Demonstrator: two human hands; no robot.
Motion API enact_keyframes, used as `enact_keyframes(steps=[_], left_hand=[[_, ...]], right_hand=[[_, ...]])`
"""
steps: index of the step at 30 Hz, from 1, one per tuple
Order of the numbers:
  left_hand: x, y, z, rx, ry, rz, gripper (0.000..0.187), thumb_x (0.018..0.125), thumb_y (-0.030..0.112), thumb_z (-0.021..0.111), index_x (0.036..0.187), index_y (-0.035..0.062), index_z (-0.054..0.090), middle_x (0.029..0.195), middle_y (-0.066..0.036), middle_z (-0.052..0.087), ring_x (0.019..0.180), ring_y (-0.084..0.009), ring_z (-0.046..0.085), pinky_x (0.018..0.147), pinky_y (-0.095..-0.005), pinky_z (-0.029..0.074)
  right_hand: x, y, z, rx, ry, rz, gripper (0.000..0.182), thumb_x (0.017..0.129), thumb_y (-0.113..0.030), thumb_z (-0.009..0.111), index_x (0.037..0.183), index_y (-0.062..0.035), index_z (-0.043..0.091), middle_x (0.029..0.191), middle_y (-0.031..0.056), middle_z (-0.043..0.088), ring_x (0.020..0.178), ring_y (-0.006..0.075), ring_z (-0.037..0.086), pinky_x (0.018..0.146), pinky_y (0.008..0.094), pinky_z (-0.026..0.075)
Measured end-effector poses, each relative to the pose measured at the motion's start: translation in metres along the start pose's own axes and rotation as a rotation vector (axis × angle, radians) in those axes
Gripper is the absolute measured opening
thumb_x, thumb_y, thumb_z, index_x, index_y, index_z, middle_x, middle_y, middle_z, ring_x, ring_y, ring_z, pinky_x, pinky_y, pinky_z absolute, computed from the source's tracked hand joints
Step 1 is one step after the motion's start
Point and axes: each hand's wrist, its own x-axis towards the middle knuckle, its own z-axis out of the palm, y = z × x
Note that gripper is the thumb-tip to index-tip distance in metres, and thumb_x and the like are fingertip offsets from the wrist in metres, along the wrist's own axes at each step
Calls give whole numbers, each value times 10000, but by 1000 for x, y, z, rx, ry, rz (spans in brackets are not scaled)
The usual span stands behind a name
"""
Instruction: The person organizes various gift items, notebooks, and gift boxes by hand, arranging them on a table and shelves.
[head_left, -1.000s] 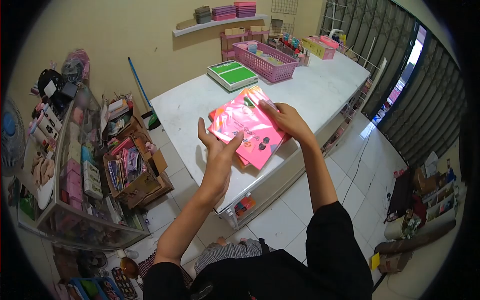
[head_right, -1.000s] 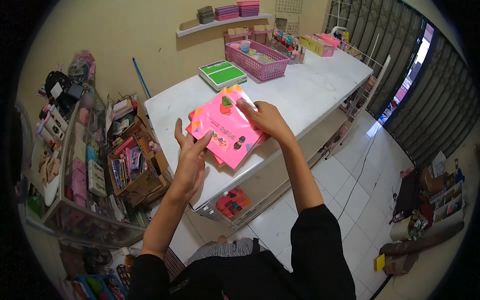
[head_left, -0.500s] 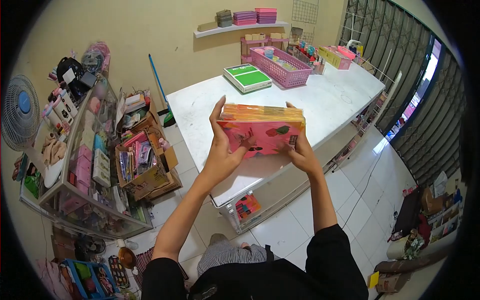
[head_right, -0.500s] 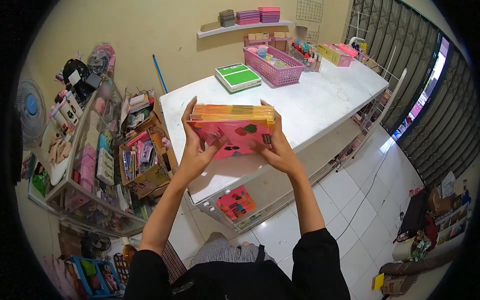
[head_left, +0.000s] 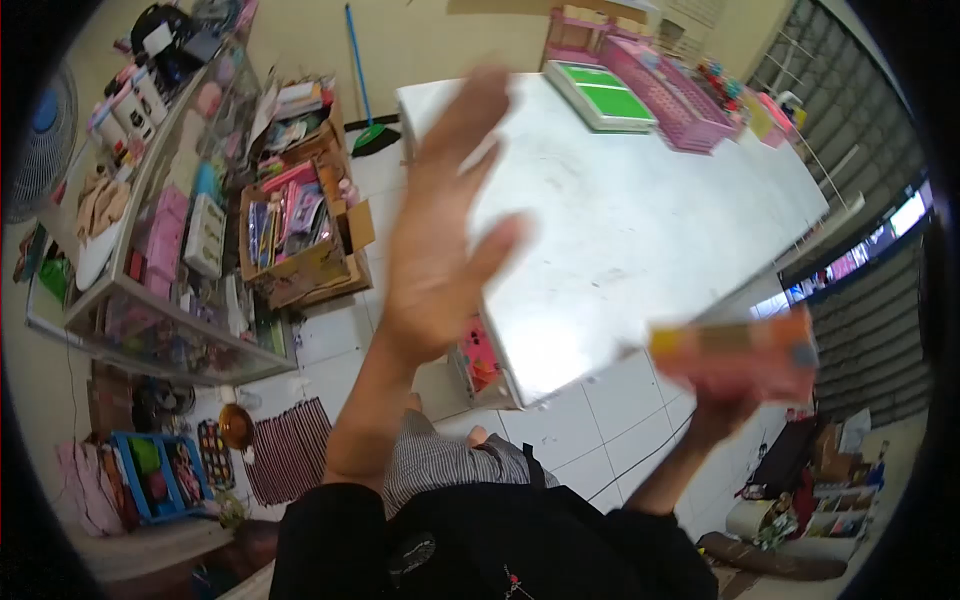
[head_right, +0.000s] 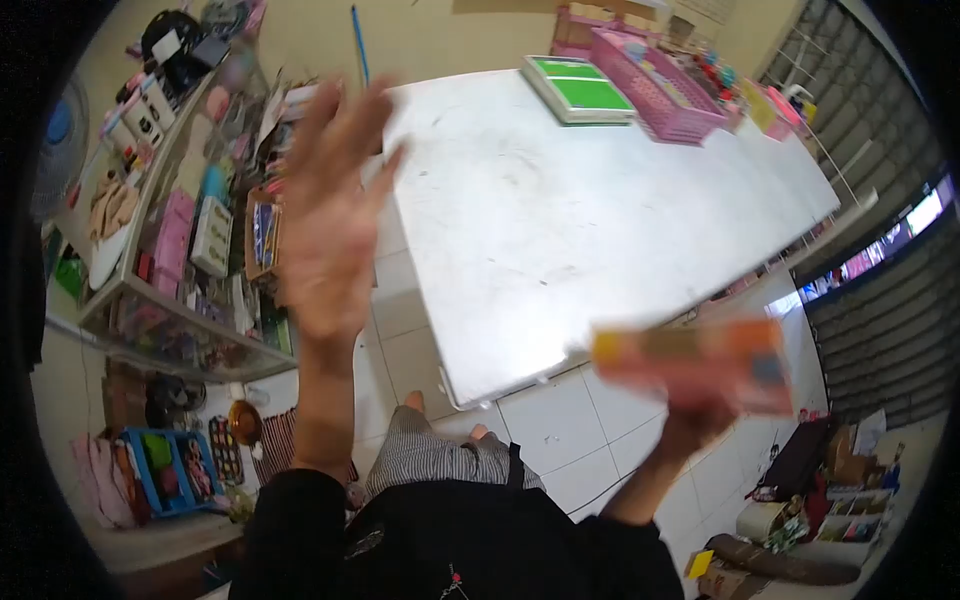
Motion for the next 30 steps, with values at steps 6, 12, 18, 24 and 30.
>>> enact_keyframes(steps=[6,12,18,24,30], left_hand=[[-189,-96,-76,-344,1048,-712,328,780,123,428,1077,-9,379,1057,-125,441,980,-203,432,854,-314,334],[-331,-139,-50,-352,579,-1616,490,811,368,346,1157,24,304,1096,-158,421,989,-264,434,836,-350,349],[-348,-179,0,-357,385,-1521,637,802,499,221,1224,22,188,1240,-122,252,1143,-215,246,929,-276,173],[-330,-186,13,-606,346,-1512,801,707,645,169,1251,75,23,1307,-82,33,1200,-198,4,956,-351,44],[-329,-198,24,-481,341,-1527,683,780,537,166,1246,54,41,1253,-123,188,1148,-195,180,926,-287,153]], right_hand=[[-182,25,-76,492,642,594,481,765,-309,473,1131,-32,329,1114,115,399,1010,251,394,853,415,326],[-210,137,6,101,397,811,440,774,-270,466,1120,-30,339,1110,112,405,1012,241,397,855,405,330],[-197,236,53,571,772,1247,429,781,-220,461,1133,-24,315,1129,113,392,1031,249,382,875,410,313],[-181,251,80,503,612,1246,374,793,-179,438,1118,-32,325,1107,105,401,1028,232,387,886,397,307],[-159,247,99,215,609,1432,369,792,-257,440,1075,-38,350,1032,97,448,961,196,433,822,361,364]])
